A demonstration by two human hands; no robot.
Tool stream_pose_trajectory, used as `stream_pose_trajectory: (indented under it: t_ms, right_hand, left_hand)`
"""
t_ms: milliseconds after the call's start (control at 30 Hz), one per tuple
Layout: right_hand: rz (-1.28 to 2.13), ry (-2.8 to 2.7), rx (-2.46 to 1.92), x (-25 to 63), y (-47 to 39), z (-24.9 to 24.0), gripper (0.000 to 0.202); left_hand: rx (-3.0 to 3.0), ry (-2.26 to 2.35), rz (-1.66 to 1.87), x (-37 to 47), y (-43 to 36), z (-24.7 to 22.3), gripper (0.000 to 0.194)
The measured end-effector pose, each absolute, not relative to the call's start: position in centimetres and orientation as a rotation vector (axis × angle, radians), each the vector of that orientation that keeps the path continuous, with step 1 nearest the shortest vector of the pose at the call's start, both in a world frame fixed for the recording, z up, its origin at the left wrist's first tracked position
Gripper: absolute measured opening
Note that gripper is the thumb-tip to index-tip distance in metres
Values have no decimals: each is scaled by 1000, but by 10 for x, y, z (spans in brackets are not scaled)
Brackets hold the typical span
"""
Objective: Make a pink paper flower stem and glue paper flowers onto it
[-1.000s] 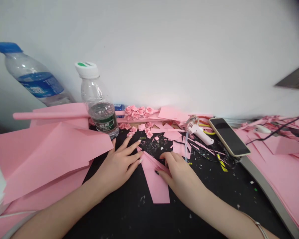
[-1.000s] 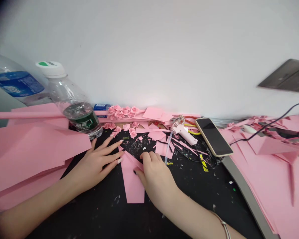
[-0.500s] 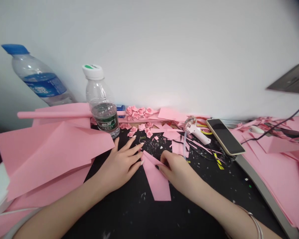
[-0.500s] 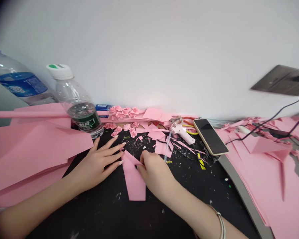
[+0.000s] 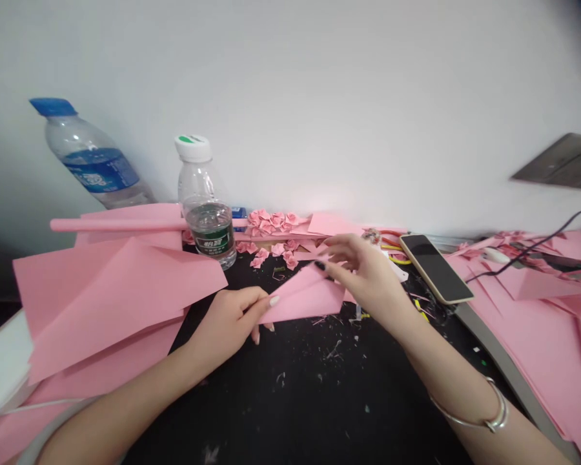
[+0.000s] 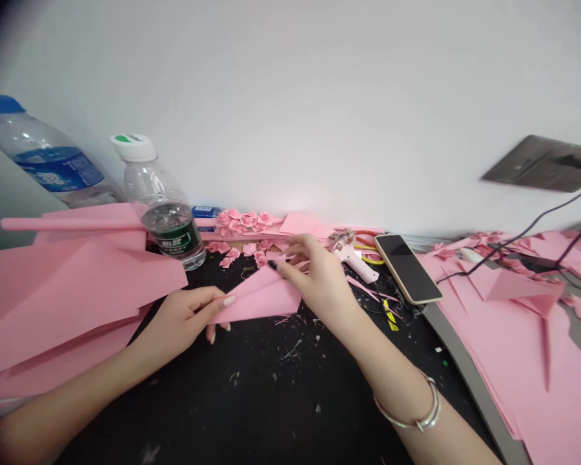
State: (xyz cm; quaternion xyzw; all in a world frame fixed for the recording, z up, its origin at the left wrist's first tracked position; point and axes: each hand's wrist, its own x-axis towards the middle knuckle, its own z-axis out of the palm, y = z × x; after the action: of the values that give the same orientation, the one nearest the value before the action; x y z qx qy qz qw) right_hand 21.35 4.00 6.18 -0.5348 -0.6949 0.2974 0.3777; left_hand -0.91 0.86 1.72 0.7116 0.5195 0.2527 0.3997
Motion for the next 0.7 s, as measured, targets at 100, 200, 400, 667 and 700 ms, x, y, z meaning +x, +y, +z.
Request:
stream_pose_trajectory:
  t_ms: [100,200,400,667,700]
  right_hand:
    - [777,-1530,-1342,221,35,57,33]
    - [1134,-1494,-1398,215,22,46,30]
    - [1695,-1449,-1238,186,5,22,29]
    - [1440,-1608,-1326,188,7,21,34]
    - [1444,-1608,-1326,187,6,21,33]
  left_hand:
    - [1520,1314,769,-7,5,21,36]
    - [1404,1227,809,-3,3,21,34]
    - [1369,993,655,8,-4,12,26]
    - [1193,809,459,8,-5,8,28]
    - [1175,805,452,9,-5,9,30]
